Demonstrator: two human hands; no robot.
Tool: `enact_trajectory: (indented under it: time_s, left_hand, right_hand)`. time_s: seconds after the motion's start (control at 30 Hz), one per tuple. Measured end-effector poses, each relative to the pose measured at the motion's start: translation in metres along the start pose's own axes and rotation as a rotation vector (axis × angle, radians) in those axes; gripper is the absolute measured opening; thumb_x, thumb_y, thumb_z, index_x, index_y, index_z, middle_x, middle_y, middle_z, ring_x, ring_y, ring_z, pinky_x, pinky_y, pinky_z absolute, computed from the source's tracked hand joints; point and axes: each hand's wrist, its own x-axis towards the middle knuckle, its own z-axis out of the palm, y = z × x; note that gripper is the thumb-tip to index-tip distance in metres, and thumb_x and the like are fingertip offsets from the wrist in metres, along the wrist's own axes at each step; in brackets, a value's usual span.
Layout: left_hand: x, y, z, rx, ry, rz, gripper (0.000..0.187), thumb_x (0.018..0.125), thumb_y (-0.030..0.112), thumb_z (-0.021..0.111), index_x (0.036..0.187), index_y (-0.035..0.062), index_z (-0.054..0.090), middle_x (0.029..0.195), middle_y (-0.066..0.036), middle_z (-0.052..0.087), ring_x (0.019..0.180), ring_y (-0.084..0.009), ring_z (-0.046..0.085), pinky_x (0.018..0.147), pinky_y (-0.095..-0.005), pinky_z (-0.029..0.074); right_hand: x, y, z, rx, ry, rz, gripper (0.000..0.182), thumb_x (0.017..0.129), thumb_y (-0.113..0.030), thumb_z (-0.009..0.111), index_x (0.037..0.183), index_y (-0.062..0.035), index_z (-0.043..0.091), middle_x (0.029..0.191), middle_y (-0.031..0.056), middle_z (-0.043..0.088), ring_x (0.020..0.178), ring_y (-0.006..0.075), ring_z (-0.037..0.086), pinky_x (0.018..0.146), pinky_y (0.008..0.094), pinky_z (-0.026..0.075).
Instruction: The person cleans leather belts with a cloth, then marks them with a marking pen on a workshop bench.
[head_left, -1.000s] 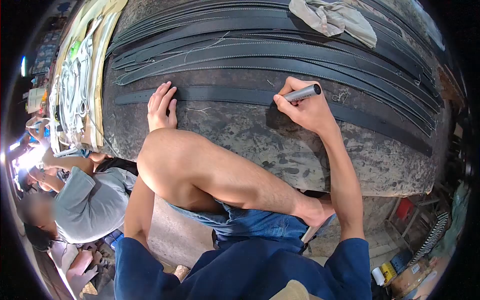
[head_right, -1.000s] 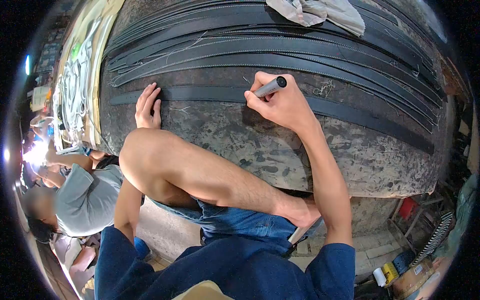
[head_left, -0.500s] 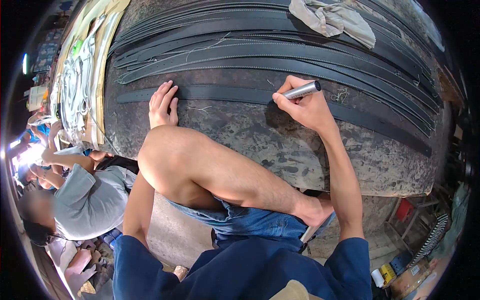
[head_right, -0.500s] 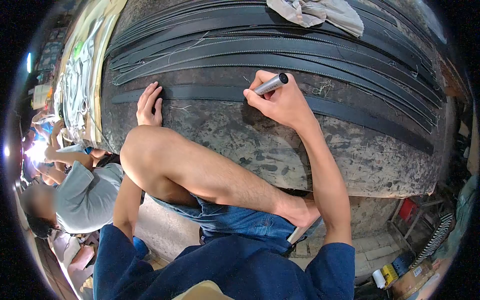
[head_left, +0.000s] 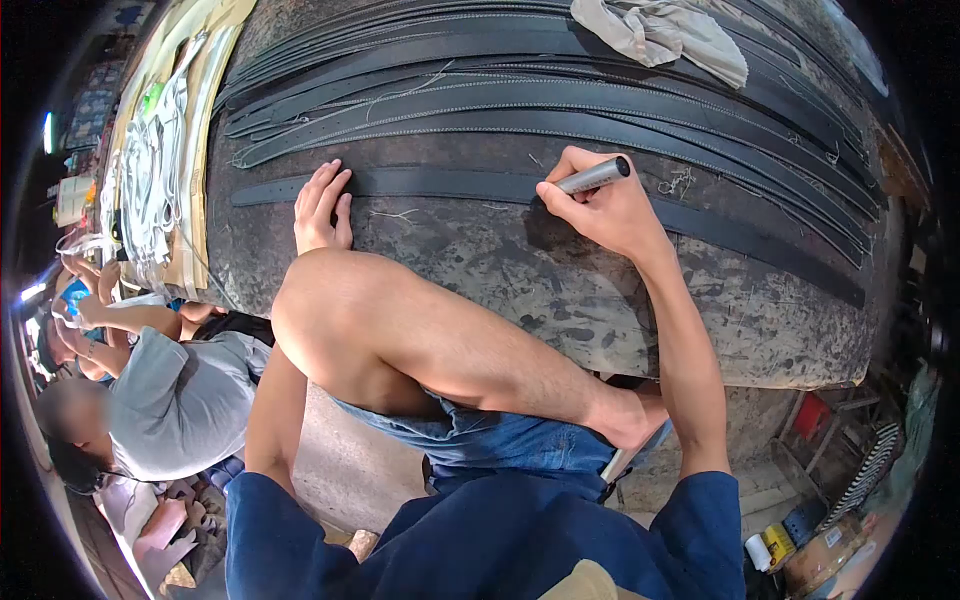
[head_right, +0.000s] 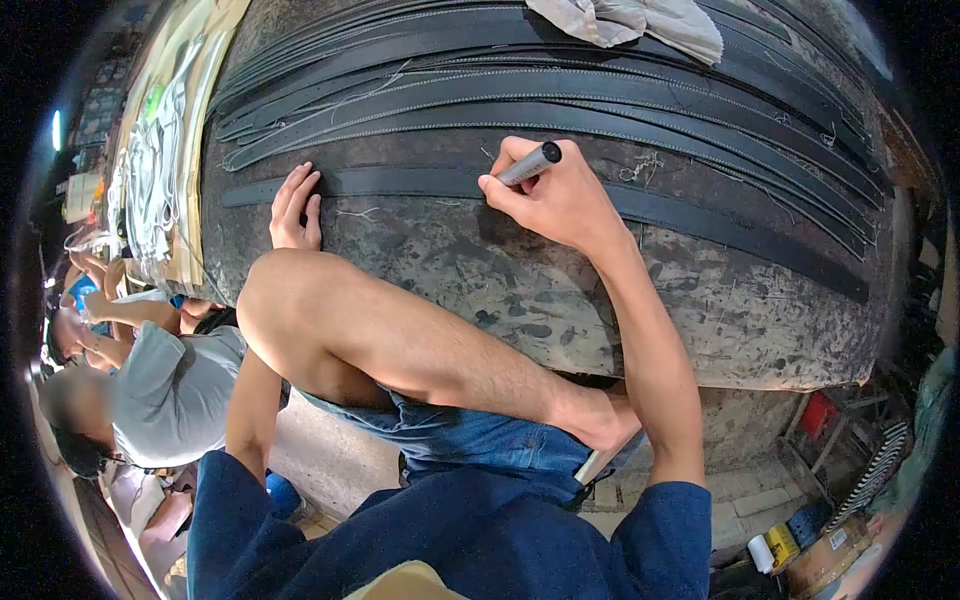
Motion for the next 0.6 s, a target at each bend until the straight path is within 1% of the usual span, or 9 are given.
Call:
enact_trajectory:
  time_s: [0.03, 0.1, 0.13, 0.17, 0.23, 0.27, 0.47, 0.6]
  left_hand:
    - [0.000, 0.001, -0.001, 0.001, 0.002, -0.003, 0.031, 0.087, -0.001, 0.063, 0.118, 0.0043, 0.068, 0.131, -0.011, 0.063, 0.124, -0.0321, 0.057, 0.103, -0.0430, 0.044]
    - [-0.001, 0.000, 0.000, -0.003, 0.008, -0.004, 0.031, 0.087, -0.001, 0.063, 0.117, 0.0042, 0.068, 0.131, -0.011, 0.063, 0.124, -0.0322, 0.057, 0.103, -0.0429, 0.044]
    - [-0.001, 0.000, 0.001, -0.007, 0.016, -0.007, 0.031, 0.087, -0.001, 0.063, 0.117, 0.0041, 0.068, 0.131, -0.011, 0.063, 0.124, -0.0323, 0.057, 0.104, -0.0429, 0.044]
    - [-0.001, 0.000, 0.001, -0.009, 0.016, -0.007, 0.031, 0.087, -0.001, 0.063, 0.117, 0.0041, 0.068, 0.131, -0.011, 0.063, 0.124, -0.0323, 0.057, 0.104, -0.0429, 0.044]
    - [0.000, 0.000, 0.000, -0.018, 0.015, 0.003, 0.031, 0.087, -0.001, 0.063, 0.117, 0.0040, 0.068, 0.131, -0.010, 0.063, 0.124, -0.0319, 0.057, 0.104, -0.0428, 0.044]
    - [0.000, 0.000, 0.000, -0.015, 0.015, 0.002, 0.031, 0.087, -0.001, 0.063, 0.117, 0.0040, 0.068, 0.131, -0.010, 0.063, 0.124, -0.0319, 0.057, 0.104, -0.0428, 0.044]
    - [-0.001, 0.000, 0.001, -0.019, 0.018, -0.011, 0.030, 0.088, 0.001, 0.063, 0.117, 0.0044, 0.068, 0.131, -0.010, 0.063, 0.124, -0.0310, 0.057, 0.105, -0.0430, 0.043]
    - [-0.002, -0.002, 0.001, -0.019, 0.015, -0.008, 0.030, 0.088, 0.001, 0.063, 0.118, 0.0050, 0.068, 0.132, -0.010, 0.063, 0.125, -0.0311, 0.057, 0.105, -0.0432, 0.043]
  right_hand:
    - [0.000, 0.001, 0.000, 0.000, 0.000, 0.001, 0.022, 0.084, -0.017, 0.073, 0.073, -0.0012, 0.062, 0.056, 0.0011, 0.059, 0.052, 0.0077, 0.046, 0.050, 0.0269, 0.037]
    - [-0.002, 0.004, 0.002, 0.160, 0.115, 0.000, 0.022, 0.083, -0.016, 0.073, 0.072, -0.0014, 0.061, 0.056, -0.0013, 0.056, 0.053, 0.0060, 0.045, 0.049, 0.0267, 0.035]
    - [-0.001, 0.008, 0.003, 0.231, 0.195, 0.019, 0.021, 0.081, -0.013, 0.073, 0.070, -0.0009, 0.060, 0.055, -0.0032, 0.052, 0.053, 0.0048, 0.043, 0.049, 0.0267, 0.033]
    - [-0.001, 0.012, 0.000, 0.229, 0.196, 0.019, 0.021, 0.081, -0.013, 0.073, 0.070, -0.0009, 0.060, 0.055, -0.0032, 0.052, 0.053, 0.0048, 0.043, 0.049, 0.0267, 0.033]
    - [0.000, 0.017, -0.005, 0.153, 0.219, -0.025, 0.022, 0.079, -0.011, 0.070, 0.066, -0.0006, 0.056, 0.054, -0.0032, 0.048, 0.052, 0.0048, 0.041, 0.048, 0.0268, 0.031]
    - [0.000, 0.016, -0.002, 0.147, 0.208, -0.005, 0.022, 0.077, -0.010, 0.068, 0.064, -0.0004, 0.052, 0.053, -0.0017, 0.046, 0.052, 0.0054, 0.040, 0.048, 0.0270, 0.032]
    - [0.001, 0.011, -0.002, 0.032, 0.187, -0.019, 0.024, 0.074, -0.011, 0.067, 0.064, 0.0010, 0.050, 0.051, 0.0029, 0.042, 0.050, 0.0081, 0.038, 0.047, 0.0287, 0.032]
    - [0.001, 0.010, -0.002, 0.025, 0.182, -0.013, 0.024, 0.075, -0.012, 0.067, 0.064, 0.0011, 0.050, 0.051, 0.0032, 0.042, 0.050, 0.0092, 0.038, 0.047, 0.0295, 0.033]
